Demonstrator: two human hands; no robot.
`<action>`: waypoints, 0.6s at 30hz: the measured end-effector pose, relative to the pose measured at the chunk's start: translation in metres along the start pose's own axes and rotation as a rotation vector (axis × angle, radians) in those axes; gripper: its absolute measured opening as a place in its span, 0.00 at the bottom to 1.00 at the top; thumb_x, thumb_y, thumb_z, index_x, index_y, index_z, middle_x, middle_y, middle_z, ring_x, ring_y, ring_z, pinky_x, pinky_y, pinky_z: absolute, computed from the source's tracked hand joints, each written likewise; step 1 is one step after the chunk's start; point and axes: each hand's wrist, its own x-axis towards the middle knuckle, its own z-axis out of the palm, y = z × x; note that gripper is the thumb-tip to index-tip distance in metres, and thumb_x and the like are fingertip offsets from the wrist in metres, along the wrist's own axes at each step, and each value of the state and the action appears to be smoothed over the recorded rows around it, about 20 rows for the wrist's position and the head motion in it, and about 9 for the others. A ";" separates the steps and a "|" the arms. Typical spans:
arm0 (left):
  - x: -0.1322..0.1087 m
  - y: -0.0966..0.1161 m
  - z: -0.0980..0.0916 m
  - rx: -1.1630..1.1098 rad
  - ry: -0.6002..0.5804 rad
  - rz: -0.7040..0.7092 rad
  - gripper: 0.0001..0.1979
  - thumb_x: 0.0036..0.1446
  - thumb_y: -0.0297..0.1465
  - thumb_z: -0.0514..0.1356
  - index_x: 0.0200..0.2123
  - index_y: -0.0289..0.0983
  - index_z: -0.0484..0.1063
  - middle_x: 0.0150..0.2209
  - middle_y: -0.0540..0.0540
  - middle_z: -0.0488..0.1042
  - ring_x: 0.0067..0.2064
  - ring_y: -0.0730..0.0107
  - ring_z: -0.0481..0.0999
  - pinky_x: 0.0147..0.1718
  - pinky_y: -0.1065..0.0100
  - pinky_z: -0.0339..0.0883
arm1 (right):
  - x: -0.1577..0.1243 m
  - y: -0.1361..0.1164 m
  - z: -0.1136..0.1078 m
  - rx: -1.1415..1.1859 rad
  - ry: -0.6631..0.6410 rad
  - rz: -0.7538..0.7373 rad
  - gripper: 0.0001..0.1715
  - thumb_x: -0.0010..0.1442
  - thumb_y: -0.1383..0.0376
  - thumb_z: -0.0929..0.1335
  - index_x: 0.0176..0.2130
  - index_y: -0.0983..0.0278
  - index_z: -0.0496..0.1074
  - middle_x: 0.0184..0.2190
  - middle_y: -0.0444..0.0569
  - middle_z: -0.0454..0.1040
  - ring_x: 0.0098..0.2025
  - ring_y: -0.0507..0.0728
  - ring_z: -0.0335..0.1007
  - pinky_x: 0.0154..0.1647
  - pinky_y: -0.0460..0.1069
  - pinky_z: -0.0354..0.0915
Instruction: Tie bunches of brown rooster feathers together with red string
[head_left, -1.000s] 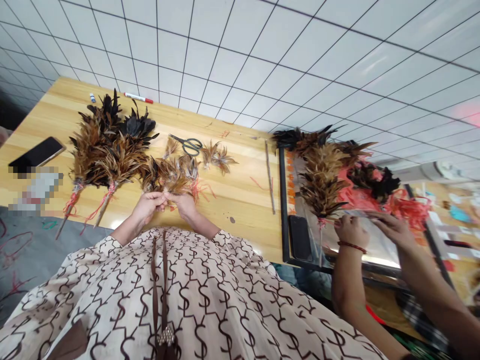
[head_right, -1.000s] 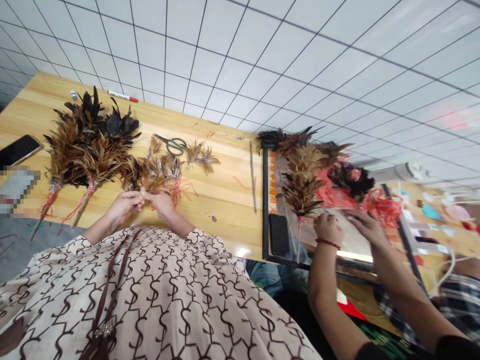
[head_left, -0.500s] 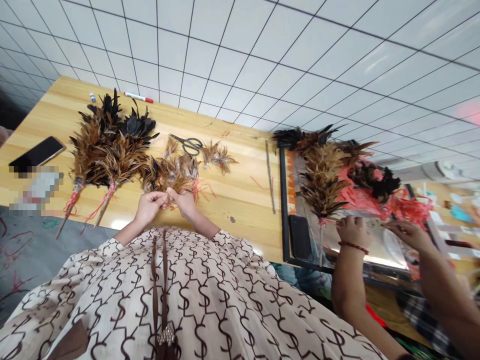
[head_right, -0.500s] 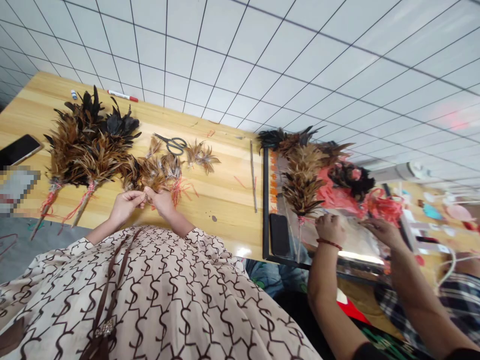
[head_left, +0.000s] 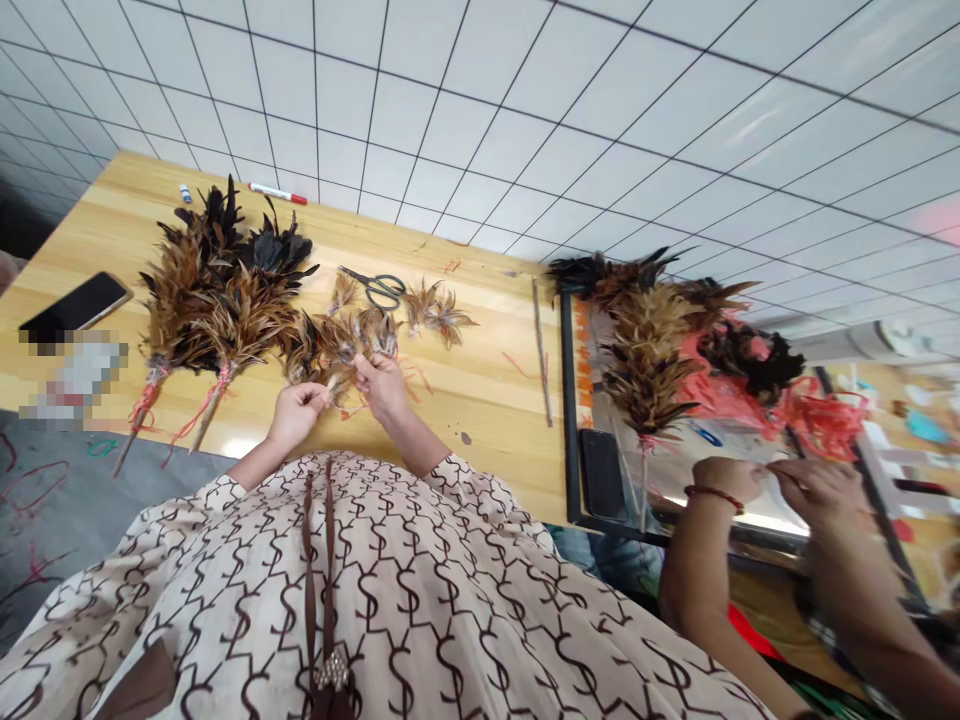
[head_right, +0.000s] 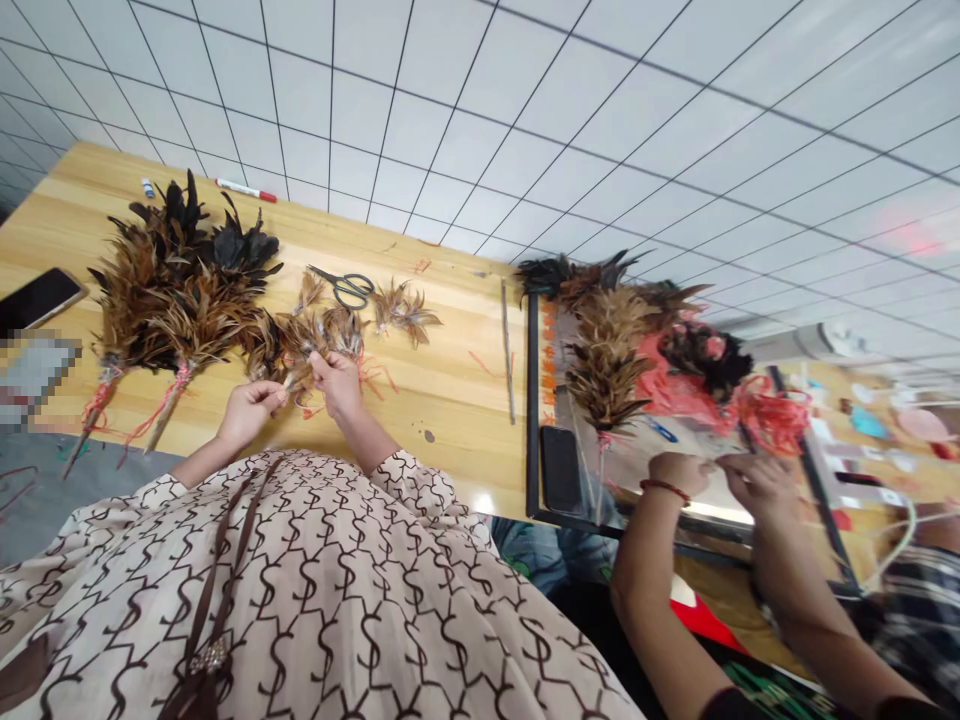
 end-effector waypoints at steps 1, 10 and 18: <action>0.000 0.000 0.000 -0.022 -0.007 -0.011 0.08 0.40 0.28 0.62 0.13 0.36 0.68 0.13 0.54 0.62 0.18 0.78 0.58 0.20 0.73 0.53 | 0.002 -0.003 -0.002 0.004 -0.009 -0.009 0.21 0.41 0.58 0.75 0.17 0.64 0.61 0.12 0.36 0.57 0.15 0.44 0.46 0.16 0.43 0.46; 0.003 0.000 -0.002 -0.271 0.045 -0.150 0.07 0.35 0.29 0.66 0.15 0.35 0.71 0.15 0.52 0.68 0.17 0.79 0.61 0.19 0.73 0.56 | 0.015 -0.028 -0.024 0.032 0.075 -0.096 0.18 0.45 0.58 0.73 0.19 0.63 0.64 0.11 0.36 0.57 0.15 0.45 0.46 0.17 0.44 0.47; 0.010 0.001 -0.008 -0.467 0.119 -0.176 0.07 0.33 0.29 0.68 0.19 0.34 0.73 0.17 0.51 0.69 0.19 0.79 0.63 0.19 0.73 0.58 | 0.009 -0.028 -0.039 -0.102 0.122 -0.157 0.24 0.43 0.54 0.73 0.14 0.63 0.60 0.11 0.37 0.56 0.16 0.45 0.45 0.18 0.44 0.46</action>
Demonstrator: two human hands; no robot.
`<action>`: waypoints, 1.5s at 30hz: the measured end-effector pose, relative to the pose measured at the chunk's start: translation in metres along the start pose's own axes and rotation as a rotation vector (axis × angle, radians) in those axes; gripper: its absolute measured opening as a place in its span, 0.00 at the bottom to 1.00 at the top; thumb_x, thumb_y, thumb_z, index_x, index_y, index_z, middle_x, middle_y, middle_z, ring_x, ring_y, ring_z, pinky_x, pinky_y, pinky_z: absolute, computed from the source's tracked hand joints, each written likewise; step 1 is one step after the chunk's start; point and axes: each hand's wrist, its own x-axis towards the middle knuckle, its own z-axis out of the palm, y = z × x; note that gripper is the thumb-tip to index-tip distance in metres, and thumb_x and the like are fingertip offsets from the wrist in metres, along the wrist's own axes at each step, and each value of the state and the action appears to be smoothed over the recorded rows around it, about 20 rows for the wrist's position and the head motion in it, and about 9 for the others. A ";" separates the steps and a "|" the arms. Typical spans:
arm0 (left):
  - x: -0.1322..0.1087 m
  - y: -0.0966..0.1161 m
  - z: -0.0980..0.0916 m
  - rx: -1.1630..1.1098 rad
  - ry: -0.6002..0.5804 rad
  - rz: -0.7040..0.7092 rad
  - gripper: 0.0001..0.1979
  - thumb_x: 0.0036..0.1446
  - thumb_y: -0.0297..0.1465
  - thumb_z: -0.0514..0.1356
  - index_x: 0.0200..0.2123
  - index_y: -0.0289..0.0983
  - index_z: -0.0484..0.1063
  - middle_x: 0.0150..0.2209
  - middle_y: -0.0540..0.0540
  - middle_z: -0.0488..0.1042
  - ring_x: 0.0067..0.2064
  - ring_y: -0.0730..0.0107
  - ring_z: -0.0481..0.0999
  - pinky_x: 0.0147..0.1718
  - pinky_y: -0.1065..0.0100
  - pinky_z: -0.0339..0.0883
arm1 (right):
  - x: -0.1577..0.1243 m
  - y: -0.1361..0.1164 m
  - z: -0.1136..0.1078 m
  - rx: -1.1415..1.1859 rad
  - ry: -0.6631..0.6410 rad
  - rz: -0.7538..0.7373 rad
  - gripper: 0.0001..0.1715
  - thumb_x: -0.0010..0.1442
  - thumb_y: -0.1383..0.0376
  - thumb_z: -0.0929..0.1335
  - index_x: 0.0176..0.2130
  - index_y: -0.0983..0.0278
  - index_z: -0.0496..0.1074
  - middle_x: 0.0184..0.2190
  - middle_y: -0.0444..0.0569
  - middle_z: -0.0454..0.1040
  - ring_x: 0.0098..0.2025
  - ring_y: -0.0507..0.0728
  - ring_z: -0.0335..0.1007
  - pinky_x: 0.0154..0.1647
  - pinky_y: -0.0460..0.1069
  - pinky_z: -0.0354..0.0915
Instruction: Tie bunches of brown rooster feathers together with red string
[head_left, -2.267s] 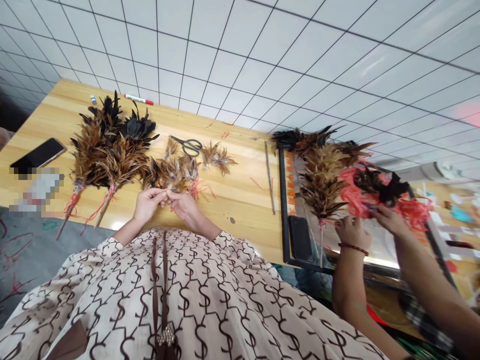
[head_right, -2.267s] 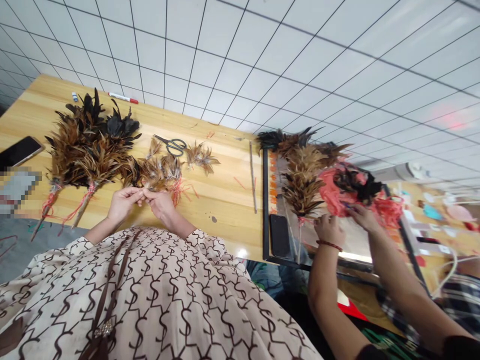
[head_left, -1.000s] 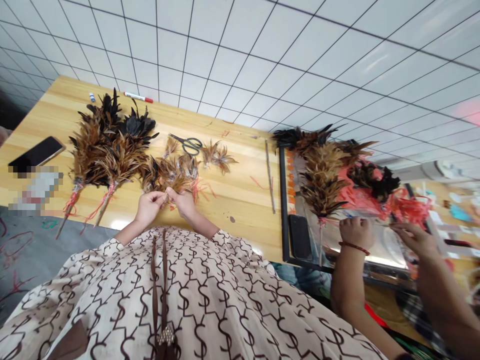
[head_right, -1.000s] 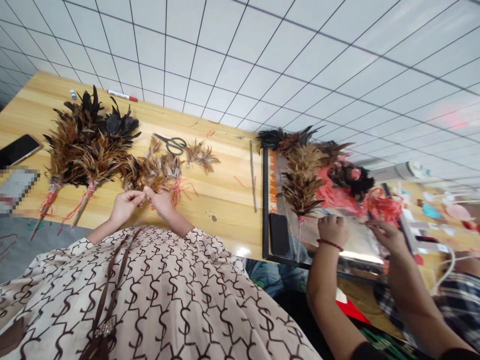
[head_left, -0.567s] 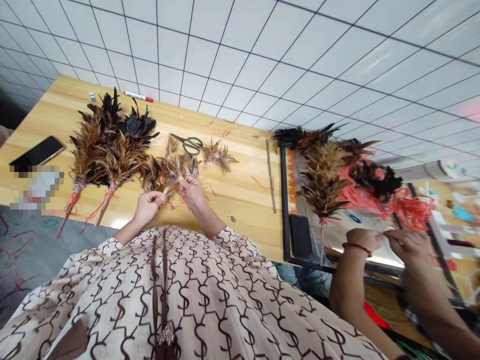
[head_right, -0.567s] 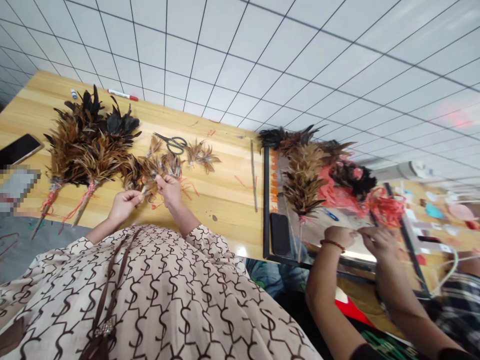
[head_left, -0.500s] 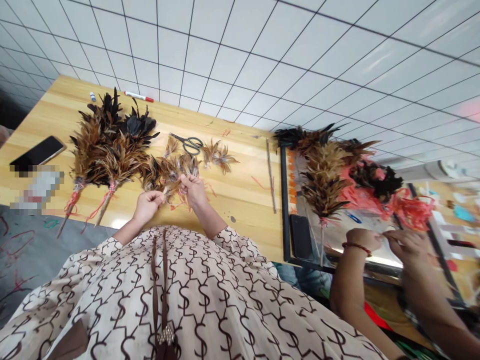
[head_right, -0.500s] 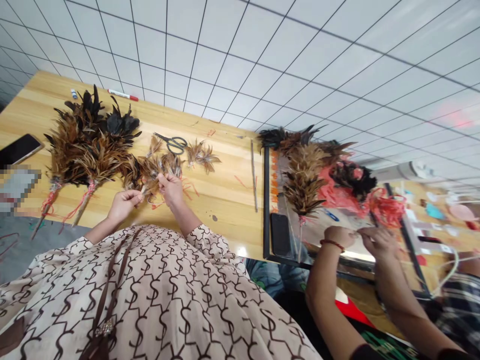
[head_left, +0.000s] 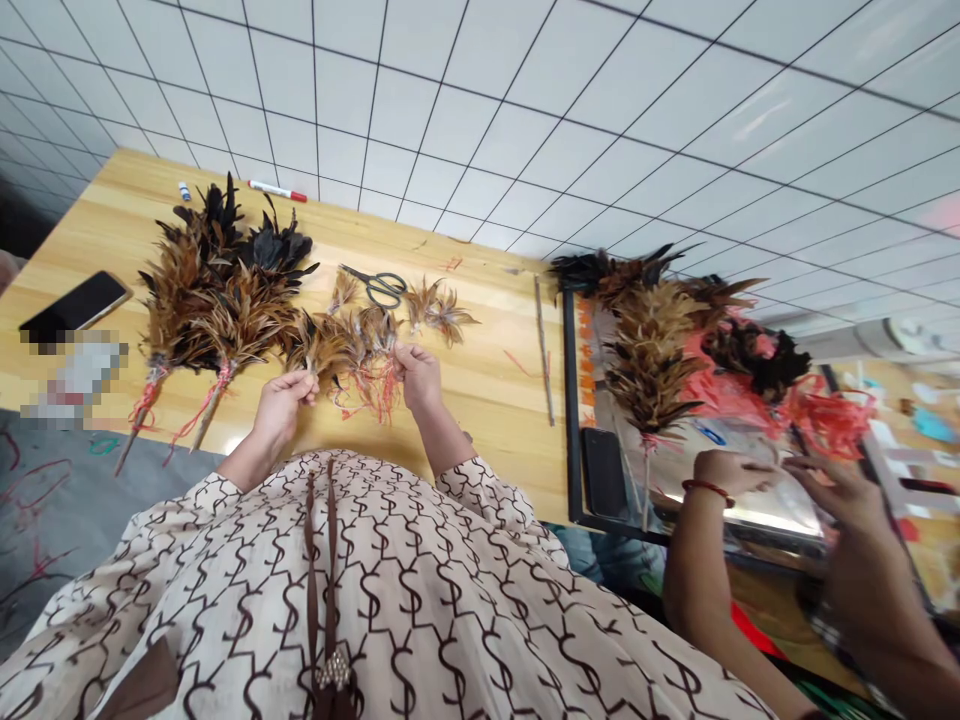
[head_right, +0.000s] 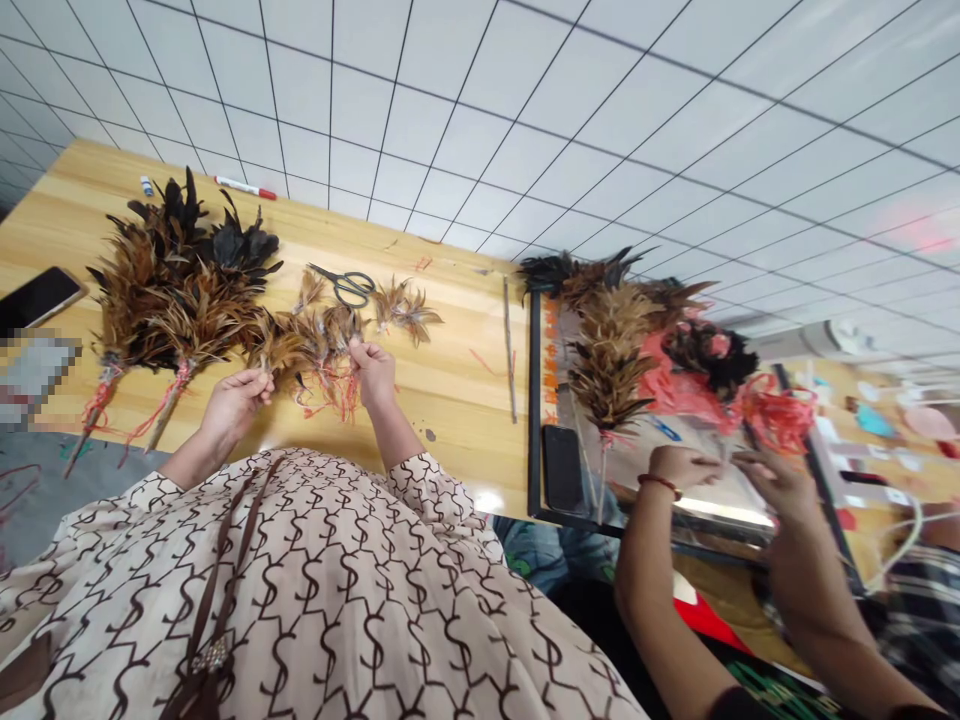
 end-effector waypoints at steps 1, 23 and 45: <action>0.000 0.001 0.000 -0.018 0.013 -0.005 0.07 0.33 0.28 0.68 0.19 0.33 0.73 0.17 0.51 0.69 0.19 0.79 0.63 0.19 0.74 0.58 | -0.002 0.002 -0.001 -0.037 -0.004 -0.003 0.24 0.43 0.54 0.73 0.14 0.63 0.60 0.11 0.37 0.56 0.16 0.45 0.46 0.18 0.45 0.47; -0.002 -0.003 0.003 -0.020 -0.029 -0.064 0.08 0.36 0.28 0.69 0.18 0.34 0.71 0.18 0.51 0.69 0.19 0.80 0.63 0.20 0.73 0.58 | -0.032 0.025 -0.032 -1.431 -0.611 -0.260 0.06 0.49 0.72 0.68 0.28 0.68 0.76 0.31 0.55 0.76 0.36 0.56 0.68 0.39 0.49 0.61; -0.014 0.010 0.018 -0.016 -0.068 -0.096 0.08 0.32 0.29 0.70 0.19 0.34 0.74 0.23 0.46 0.76 0.21 0.79 0.64 0.22 0.73 0.58 | -0.035 -0.015 -0.027 -0.023 -0.270 0.217 0.15 0.34 0.60 0.75 0.19 0.64 0.66 0.15 0.39 0.63 0.18 0.45 0.50 0.20 0.44 0.48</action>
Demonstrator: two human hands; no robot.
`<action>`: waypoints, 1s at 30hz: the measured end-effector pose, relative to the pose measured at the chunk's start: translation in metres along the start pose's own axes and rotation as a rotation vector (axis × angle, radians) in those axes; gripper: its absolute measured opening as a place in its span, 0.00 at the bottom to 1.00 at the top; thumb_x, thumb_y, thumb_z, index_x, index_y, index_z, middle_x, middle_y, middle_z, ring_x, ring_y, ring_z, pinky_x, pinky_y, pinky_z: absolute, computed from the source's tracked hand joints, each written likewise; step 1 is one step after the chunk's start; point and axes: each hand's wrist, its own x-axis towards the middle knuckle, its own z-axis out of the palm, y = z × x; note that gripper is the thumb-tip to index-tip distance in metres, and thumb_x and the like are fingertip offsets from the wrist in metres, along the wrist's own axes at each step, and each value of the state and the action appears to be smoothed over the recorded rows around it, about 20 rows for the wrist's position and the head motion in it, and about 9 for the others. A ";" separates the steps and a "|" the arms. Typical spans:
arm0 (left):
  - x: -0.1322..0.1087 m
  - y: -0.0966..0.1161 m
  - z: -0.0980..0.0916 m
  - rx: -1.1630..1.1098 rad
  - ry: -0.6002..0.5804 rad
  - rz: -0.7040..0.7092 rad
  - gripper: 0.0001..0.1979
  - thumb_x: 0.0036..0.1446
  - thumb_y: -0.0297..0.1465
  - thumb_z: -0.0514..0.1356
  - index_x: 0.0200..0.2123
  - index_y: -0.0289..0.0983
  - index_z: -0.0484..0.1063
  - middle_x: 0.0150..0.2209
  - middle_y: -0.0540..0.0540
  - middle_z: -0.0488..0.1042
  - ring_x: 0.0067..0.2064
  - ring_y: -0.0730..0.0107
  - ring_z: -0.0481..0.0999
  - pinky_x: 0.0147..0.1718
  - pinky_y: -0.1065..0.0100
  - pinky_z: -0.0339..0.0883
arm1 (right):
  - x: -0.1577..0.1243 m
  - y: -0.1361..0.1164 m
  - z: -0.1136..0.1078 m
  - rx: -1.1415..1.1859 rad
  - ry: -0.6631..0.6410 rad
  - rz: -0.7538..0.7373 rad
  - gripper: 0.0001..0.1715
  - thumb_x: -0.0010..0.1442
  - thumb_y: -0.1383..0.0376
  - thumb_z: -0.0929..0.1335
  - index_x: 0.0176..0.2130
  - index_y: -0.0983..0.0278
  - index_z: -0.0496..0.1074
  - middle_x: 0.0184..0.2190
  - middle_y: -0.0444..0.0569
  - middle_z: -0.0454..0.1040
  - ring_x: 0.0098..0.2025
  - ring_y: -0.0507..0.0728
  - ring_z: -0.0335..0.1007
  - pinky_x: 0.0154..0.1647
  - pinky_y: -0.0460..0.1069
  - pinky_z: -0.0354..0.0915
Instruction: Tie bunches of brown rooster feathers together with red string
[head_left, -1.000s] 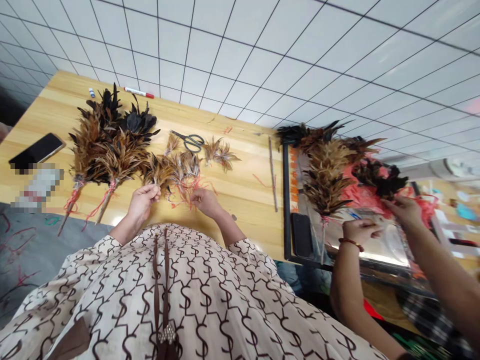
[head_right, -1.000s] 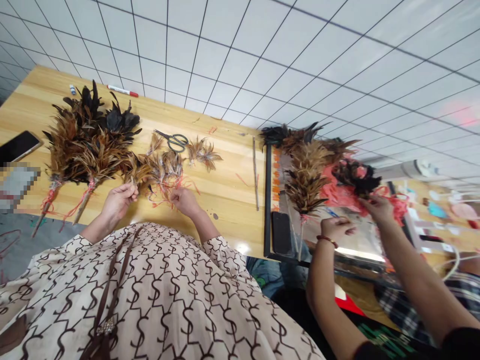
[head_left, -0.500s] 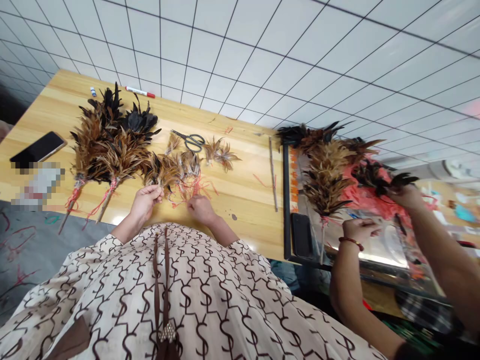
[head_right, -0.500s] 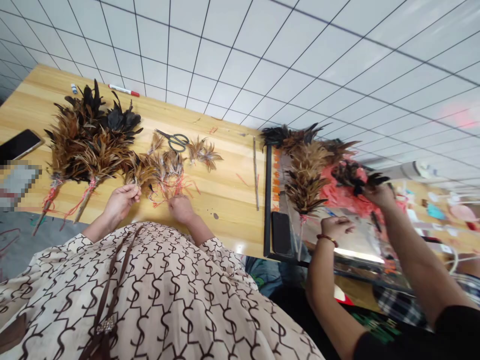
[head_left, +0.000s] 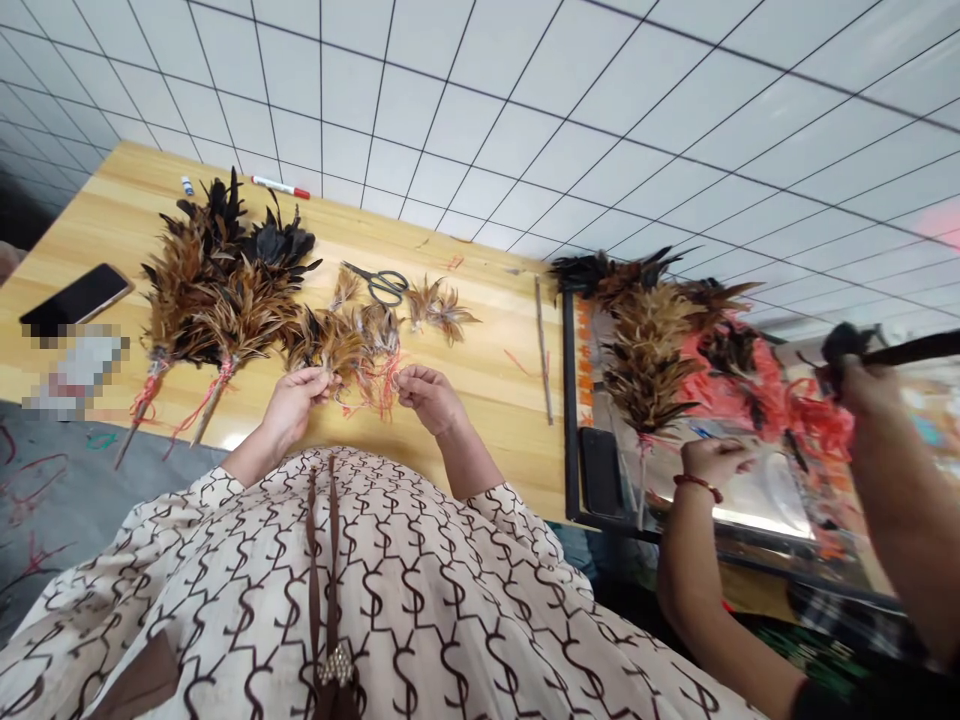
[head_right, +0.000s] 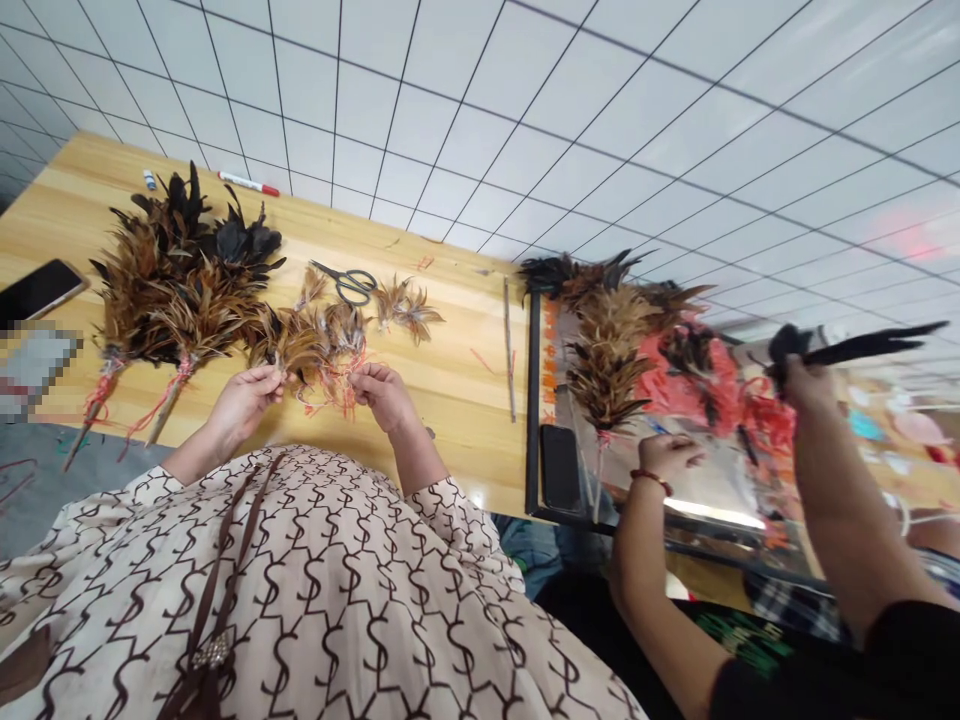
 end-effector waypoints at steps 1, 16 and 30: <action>0.000 0.001 0.002 0.003 -0.013 0.001 0.08 0.32 0.29 0.70 0.19 0.34 0.75 0.24 0.46 0.77 0.22 0.79 0.64 0.22 0.73 0.58 | -0.001 0.000 0.003 -0.014 -0.002 -0.013 0.16 0.34 0.60 0.75 0.19 0.64 0.67 0.15 0.39 0.62 0.18 0.45 0.50 0.19 0.44 0.48; -0.007 -0.004 0.013 0.039 -0.068 0.030 0.07 0.32 0.27 0.70 0.17 0.34 0.74 0.17 0.52 0.71 0.23 0.78 0.65 0.28 0.72 0.60 | 0.001 0.021 0.055 -0.272 0.032 -0.230 0.10 0.43 0.61 0.69 0.21 0.63 0.66 0.18 0.40 0.66 0.23 0.48 0.57 0.27 0.46 0.57; -0.002 0.002 0.000 -0.070 -0.111 -0.185 0.05 0.41 0.21 0.65 0.20 0.32 0.72 0.22 0.48 0.73 0.24 0.78 0.70 0.26 0.74 0.66 | -0.002 0.006 0.048 0.114 -0.142 0.178 0.13 0.39 0.64 0.71 0.24 0.63 0.62 0.14 0.37 0.62 0.15 0.43 0.44 0.17 0.42 0.38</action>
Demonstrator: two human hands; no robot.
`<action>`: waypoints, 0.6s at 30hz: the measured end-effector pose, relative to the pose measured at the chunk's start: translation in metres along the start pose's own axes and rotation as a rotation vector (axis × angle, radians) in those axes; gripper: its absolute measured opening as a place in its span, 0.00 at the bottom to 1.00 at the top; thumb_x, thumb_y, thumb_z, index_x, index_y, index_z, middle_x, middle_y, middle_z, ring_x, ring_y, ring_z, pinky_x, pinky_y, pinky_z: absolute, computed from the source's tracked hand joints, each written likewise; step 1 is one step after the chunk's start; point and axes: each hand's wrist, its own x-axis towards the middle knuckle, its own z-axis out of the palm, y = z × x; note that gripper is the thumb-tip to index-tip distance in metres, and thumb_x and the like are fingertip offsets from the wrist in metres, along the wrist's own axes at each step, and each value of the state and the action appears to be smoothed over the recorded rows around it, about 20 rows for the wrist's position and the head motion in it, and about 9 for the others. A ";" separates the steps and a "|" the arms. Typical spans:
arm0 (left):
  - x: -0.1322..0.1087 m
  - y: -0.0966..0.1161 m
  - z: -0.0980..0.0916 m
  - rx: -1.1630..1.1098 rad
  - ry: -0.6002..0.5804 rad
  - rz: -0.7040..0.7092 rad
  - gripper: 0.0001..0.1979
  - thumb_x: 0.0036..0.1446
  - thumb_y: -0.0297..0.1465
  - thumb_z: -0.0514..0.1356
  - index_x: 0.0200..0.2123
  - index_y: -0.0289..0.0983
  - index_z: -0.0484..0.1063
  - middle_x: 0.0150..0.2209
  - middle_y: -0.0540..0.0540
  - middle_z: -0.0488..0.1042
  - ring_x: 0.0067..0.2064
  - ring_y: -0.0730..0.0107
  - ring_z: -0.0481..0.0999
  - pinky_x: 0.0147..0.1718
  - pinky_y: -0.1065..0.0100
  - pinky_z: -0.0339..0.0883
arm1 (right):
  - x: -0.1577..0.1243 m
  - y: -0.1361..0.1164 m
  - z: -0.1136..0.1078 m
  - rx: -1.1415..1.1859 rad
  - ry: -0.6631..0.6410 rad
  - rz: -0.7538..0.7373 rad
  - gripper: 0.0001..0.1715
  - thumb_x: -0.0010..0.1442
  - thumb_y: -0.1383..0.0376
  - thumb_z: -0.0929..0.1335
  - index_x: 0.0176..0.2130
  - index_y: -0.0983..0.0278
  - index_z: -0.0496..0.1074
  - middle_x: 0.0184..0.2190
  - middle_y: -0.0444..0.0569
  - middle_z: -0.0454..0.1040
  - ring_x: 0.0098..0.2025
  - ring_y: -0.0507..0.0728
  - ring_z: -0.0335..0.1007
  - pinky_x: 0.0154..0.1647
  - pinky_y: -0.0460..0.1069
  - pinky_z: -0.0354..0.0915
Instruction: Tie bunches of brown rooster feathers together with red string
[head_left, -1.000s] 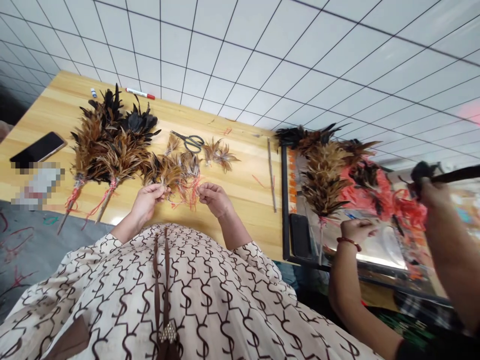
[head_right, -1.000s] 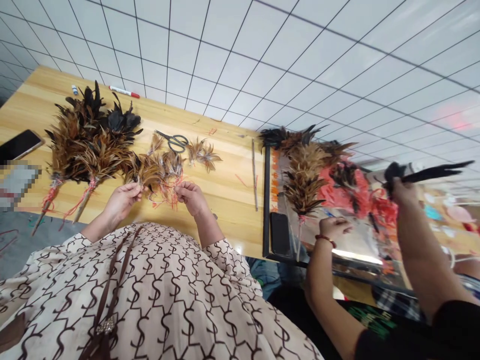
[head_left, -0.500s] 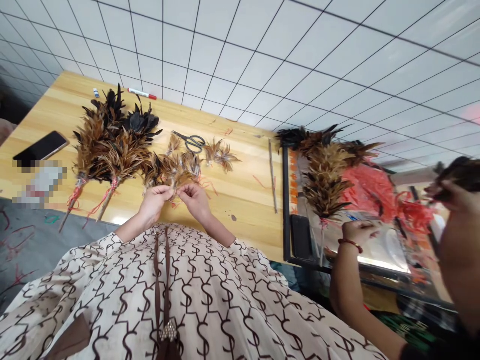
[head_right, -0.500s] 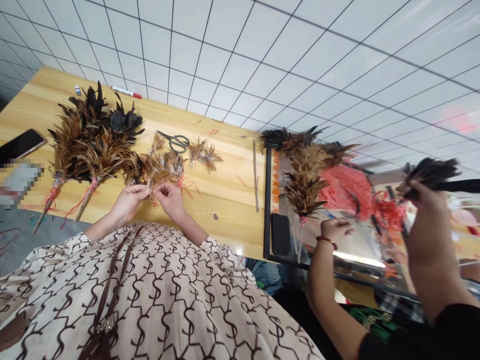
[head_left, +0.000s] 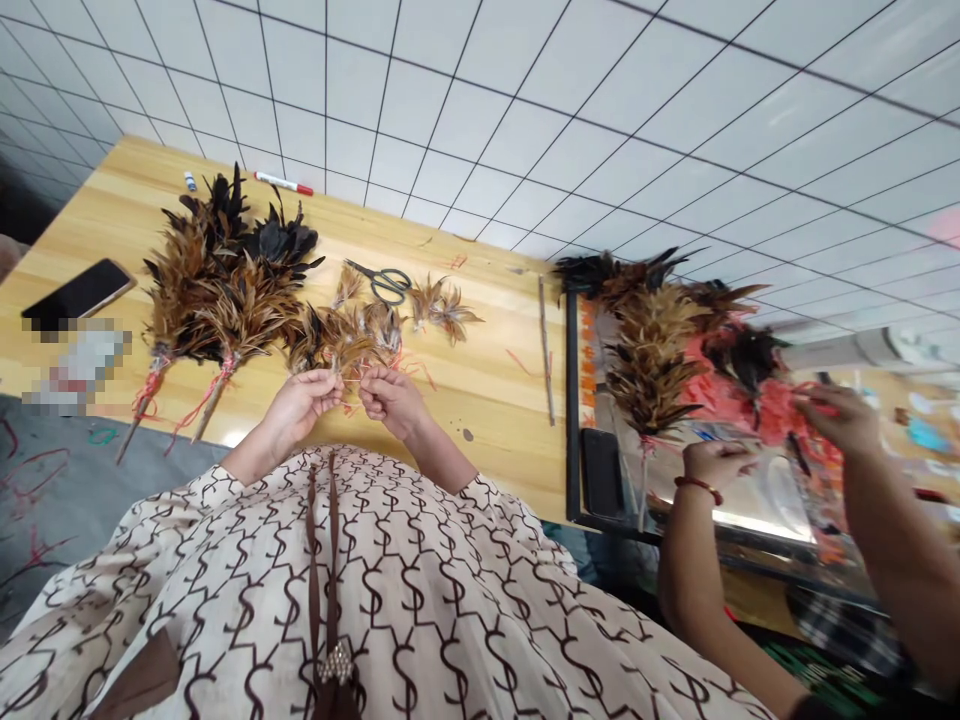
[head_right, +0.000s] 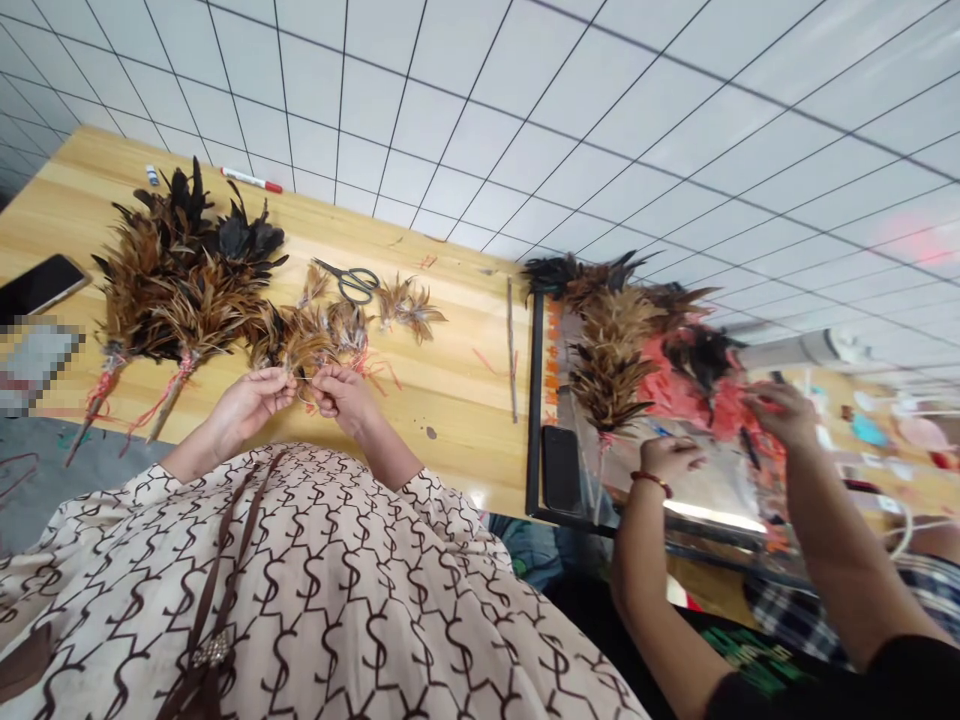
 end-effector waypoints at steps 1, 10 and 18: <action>0.000 0.000 0.000 -0.001 0.006 0.008 0.05 0.41 0.21 0.65 0.20 0.32 0.72 0.21 0.48 0.73 0.23 0.78 0.69 0.25 0.75 0.66 | -0.001 0.000 0.000 -0.005 -0.012 0.007 0.14 0.39 0.64 0.71 0.24 0.63 0.62 0.13 0.35 0.59 0.15 0.43 0.42 0.17 0.42 0.38; 0.000 -0.002 0.002 0.079 0.081 0.161 0.07 0.36 0.26 0.68 0.20 0.34 0.71 0.16 0.52 0.69 0.18 0.80 0.63 0.20 0.74 0.59 | 0.001 0.007 -0.003 -0.380 -0.044 -0.107 0.11 0.45 0.62 0.71 0.27 0.64 0.66 0.15 0.35 0.60 0.17 0.44 0.50 0.18 0.42 0.47; 0.001 -0.006 -0.001 0.305 0.075 0.274 0.07 0.35 0.29 0.67 0.17 0.35 0.71 0.14 0.52 0.68 0.18 0.78 0.62 0.22 0.72 0.57 | 0.003 0.007 -0.002 -0.595 -0.042 -0.267 0.11 0.47 0.60 0.68 0.22 0.64 0.66 0.16 0.38 0.62 0.21 0.47 0.55 0.24 0.44 0.55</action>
